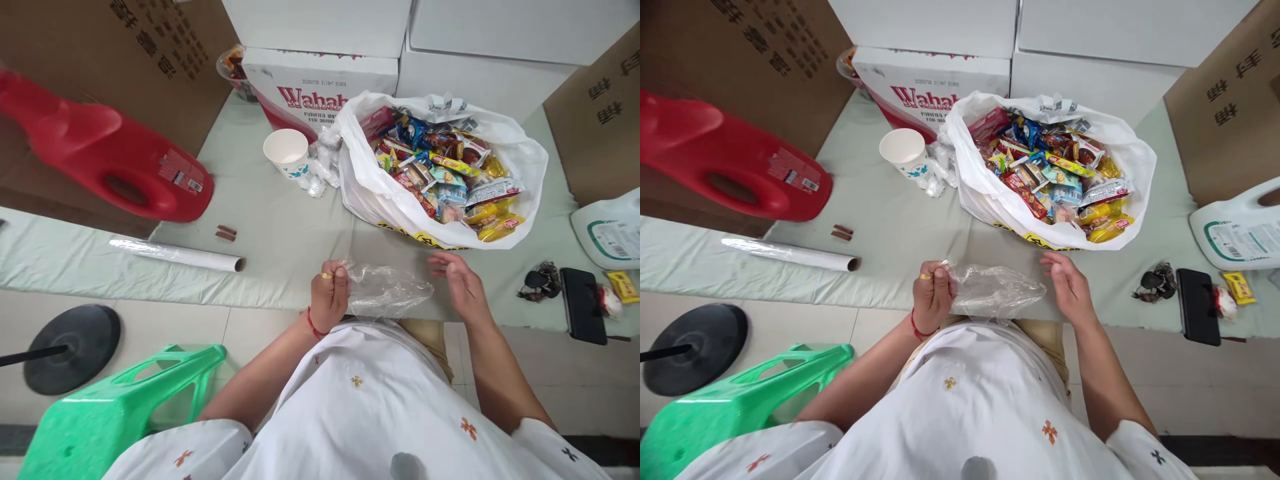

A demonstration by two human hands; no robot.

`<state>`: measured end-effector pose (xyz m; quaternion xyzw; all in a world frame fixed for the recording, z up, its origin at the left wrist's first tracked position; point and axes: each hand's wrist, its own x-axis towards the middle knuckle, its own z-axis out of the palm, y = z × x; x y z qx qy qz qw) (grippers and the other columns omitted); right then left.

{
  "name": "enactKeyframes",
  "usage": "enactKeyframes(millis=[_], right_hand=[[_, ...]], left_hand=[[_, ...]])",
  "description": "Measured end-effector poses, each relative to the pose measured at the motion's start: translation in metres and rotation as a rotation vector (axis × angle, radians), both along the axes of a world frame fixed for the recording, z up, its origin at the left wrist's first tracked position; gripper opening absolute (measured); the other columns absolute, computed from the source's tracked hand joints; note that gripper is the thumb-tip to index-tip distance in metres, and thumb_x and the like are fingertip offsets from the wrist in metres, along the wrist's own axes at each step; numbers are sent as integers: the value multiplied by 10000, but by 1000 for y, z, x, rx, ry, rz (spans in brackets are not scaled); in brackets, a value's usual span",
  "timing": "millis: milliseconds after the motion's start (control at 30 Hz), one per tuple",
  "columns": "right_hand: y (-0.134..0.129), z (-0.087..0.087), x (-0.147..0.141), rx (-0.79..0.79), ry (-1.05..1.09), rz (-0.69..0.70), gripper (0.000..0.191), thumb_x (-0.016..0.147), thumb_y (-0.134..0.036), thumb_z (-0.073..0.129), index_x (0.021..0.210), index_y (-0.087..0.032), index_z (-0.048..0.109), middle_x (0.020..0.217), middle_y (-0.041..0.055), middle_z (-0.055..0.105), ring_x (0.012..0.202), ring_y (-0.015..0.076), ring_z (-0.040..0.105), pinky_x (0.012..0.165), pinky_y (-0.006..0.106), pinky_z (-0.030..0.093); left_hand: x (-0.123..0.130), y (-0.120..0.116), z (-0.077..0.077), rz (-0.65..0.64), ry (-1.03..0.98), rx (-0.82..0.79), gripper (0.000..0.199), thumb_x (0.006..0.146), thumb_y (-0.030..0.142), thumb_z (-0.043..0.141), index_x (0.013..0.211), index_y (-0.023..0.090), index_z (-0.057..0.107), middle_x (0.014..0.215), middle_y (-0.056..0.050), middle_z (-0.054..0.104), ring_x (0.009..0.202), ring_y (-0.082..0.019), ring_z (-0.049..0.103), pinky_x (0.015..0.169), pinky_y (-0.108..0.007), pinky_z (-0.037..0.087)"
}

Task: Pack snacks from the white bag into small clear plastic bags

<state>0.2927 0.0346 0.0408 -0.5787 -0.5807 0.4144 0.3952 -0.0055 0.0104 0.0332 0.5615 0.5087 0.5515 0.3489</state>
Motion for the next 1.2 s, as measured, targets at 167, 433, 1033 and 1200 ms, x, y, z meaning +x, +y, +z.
enactKeyframes(millis=[167, 433, 1033, 1200], right_hand=[[57, 13, -37, -378, 400, 612, 752, 942, -810, 523, 1460, -273, 609, 1452, 111, 666, 1366, 268, 605, 1186, 452, 443], [75, 18, -84, -520, 474, 919, 383, 739, -475, 938, 878, -170, 754, 796, -13, 660, 718, 106, 572, 724, 236, 469], [40, -13, -47, -401, 335, -55, 546, 669, -701, 866, 766, -229, 609, 550, -87, 409, 437, 74, 297, 389, 226, 232], [47, -28, -32, -226, 171, -86, 463, 722, -638, 822, 753, -206, 659, 562, -57, 478, 506, 105, 371, 475, 252, 339]], left_hand=[[-3, -20, 27, -138, -35, 164, 261, 1107, 381, 444, 912, 225, 519, 601, 68, 494, 451, -70, 412, 479, -209, 350], [-16, -41, 27, -25, -82, 15, 225, 1115, 400, 417, 996, 236, 517, 643, 76, 520, 452, -63, 451, 461, -178, 398], [-10, 22, -13, 140, 419, -385, 248, 1097, 384, 309, 953, 262, 470, 644, 35, 511, 594, -190, 577, 629, -292, 407], [-17, 53, -16, 61, 793, -446, 290, 1106, 348, 278, 1036, 235, 536, 734, -26, 620, 694, -243, 648, 651, -314, 367]])
